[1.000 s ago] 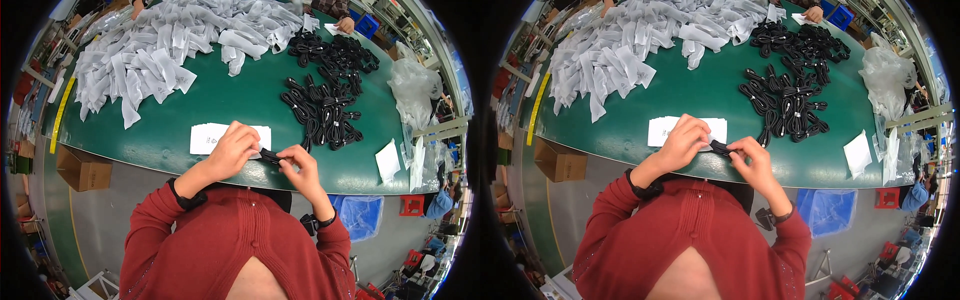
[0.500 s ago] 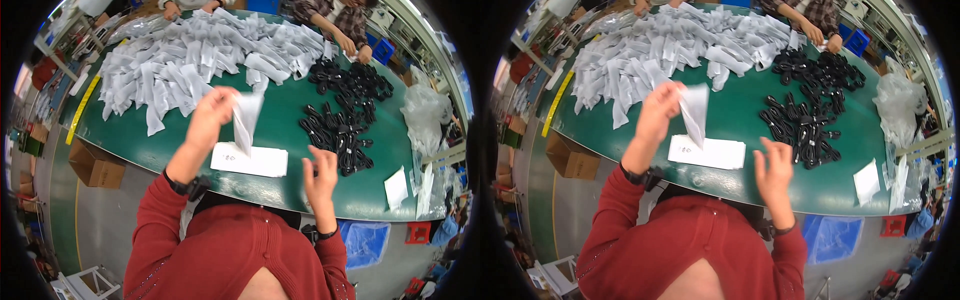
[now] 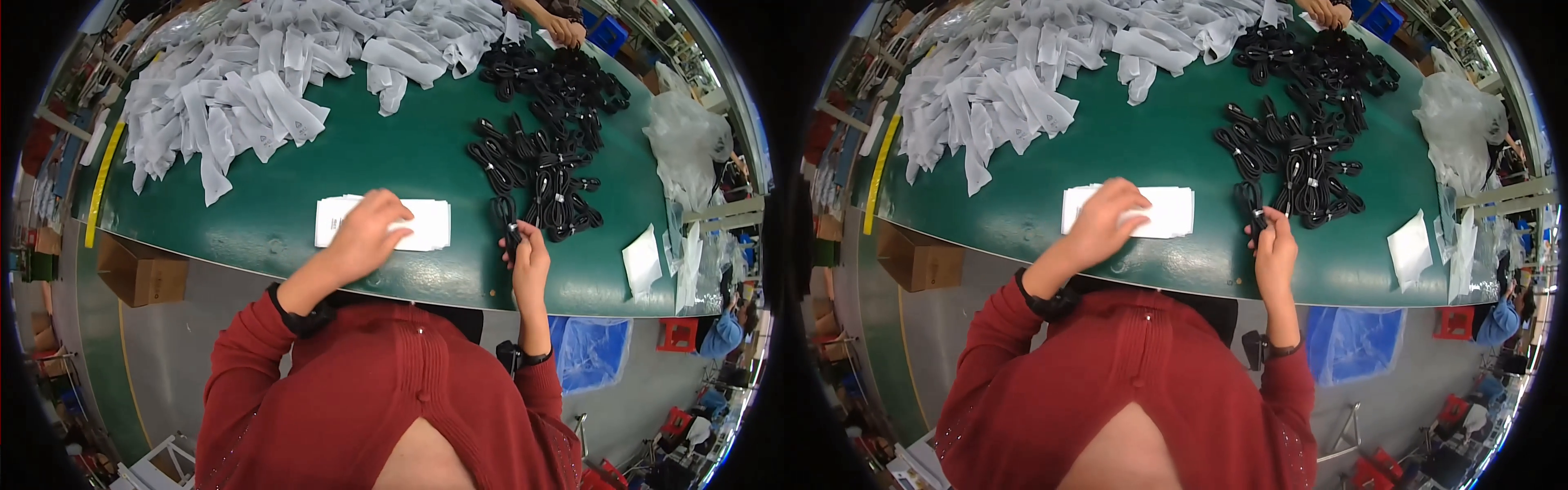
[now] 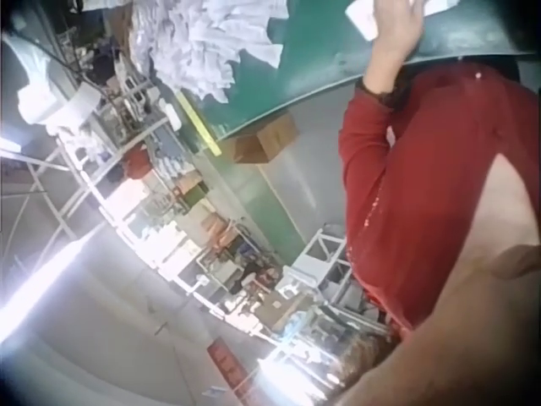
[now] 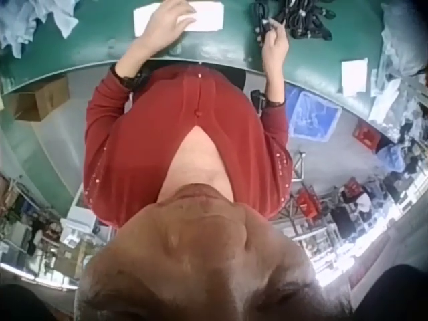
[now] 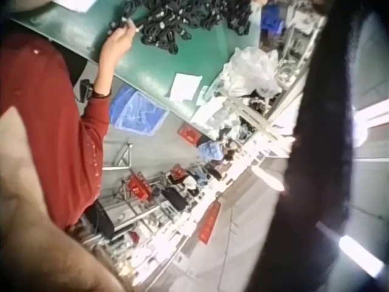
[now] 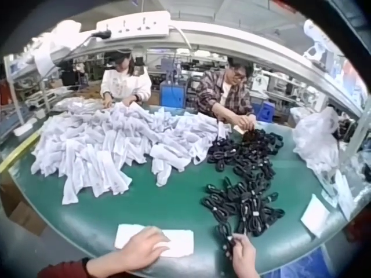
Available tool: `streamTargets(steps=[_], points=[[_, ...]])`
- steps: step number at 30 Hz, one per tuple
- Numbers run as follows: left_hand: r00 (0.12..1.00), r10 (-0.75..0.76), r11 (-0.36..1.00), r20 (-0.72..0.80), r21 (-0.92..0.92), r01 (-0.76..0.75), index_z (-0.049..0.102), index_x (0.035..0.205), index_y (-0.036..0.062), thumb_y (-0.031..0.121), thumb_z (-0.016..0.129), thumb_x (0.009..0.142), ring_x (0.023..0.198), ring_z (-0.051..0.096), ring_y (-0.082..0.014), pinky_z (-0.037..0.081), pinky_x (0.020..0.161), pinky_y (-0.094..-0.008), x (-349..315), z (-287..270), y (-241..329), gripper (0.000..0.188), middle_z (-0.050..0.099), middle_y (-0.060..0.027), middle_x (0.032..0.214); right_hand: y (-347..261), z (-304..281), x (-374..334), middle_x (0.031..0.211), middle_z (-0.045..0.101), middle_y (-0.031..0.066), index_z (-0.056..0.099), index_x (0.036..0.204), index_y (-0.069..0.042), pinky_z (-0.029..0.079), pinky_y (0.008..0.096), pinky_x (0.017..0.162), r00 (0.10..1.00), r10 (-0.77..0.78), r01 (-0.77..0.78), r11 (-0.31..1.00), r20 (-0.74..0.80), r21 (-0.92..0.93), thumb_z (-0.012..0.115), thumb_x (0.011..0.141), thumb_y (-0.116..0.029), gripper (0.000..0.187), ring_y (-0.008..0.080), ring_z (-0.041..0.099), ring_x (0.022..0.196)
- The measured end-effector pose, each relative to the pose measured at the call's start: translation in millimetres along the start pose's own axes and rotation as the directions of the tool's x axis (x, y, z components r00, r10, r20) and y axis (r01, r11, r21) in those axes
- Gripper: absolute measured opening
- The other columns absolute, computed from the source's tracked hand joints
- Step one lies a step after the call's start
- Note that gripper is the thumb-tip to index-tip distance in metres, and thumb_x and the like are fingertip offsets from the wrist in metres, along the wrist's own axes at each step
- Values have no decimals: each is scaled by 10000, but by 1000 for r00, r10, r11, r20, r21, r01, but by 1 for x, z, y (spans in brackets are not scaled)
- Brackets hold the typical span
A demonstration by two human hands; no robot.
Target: The person packages cables by hand, picking up a black cable and a white plastic bag, sliding the cable into the bag, and setting the packaged item onto a pile. This process is repeated for multiple cables and bags throughout the video.
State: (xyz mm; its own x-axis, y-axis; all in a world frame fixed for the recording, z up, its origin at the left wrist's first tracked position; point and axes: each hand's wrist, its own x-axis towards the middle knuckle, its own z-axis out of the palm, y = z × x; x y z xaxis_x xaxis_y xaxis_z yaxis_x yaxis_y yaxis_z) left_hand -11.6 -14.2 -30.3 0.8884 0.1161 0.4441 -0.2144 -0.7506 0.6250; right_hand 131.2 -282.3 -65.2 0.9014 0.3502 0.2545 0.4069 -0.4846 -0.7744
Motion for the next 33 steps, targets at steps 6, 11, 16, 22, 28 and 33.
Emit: streamTargets(steps=[6,11,16,22,28,33], points=[[1000,0,997,29,81,-2,634,944,29,58,741,783,848,604,-307,501,718,-384,-1,29,13,196,576,-115,903,-43,4,-23,889,630,126,574,1293,-13,481,303,628,992,8,-34,977,125,211,581,911,12,383,193,566,642],[997,-74,995,-9,69,75,600,908,41,51,732,775,803,599,-305,484,715,-399,-4,33,19,187,559,-101,872,-68,7,-21,866,609,112,594,1326,-57,474,320,603,915,-388,385,922,106,49,624,882,25,452,184,562,654],[998,-24,996,-52,83,28,584,856,47,46,710,790,785,596,-304,469,707,-406,4,33,21,141,558,-99,854,-57,19,-20,779,529,93,609,1333,-89,467,349,588,856,-468,509,837,218,-200,660,846,17,501,229,545,647],[998,-53,996,-27,77,55,590,860,48,57,701,802,779,596,-297,456,691,-405,-2,36,14,126,561,-88,858,-46,26,-19,733,468,83,605,1341,-97,453,367,575,844,-471,534,781,257,-324,670,819,31,541,241,528,630],[988,-146,989,-54,-13,146,595,831,55,53,696,802,774,592,-288,450,692,-404,2,35,17,105,561,-75,847,-64,14,-22,756,494,73,609,1340,-112,447,369,568,873,-453,486,836,177,-255,680,811,30,552,234,530,641],[1000,-20,988,-16,153,22,611,852,46,44,695,809,776,597,-287,457,678,-386,0,35,24,94,579,-83,835,-64,13,-21,776,514,65,619,1332,-126,447,360,571,857,-492,516,815,154,-263,687,809,27,550,229,529,654]])
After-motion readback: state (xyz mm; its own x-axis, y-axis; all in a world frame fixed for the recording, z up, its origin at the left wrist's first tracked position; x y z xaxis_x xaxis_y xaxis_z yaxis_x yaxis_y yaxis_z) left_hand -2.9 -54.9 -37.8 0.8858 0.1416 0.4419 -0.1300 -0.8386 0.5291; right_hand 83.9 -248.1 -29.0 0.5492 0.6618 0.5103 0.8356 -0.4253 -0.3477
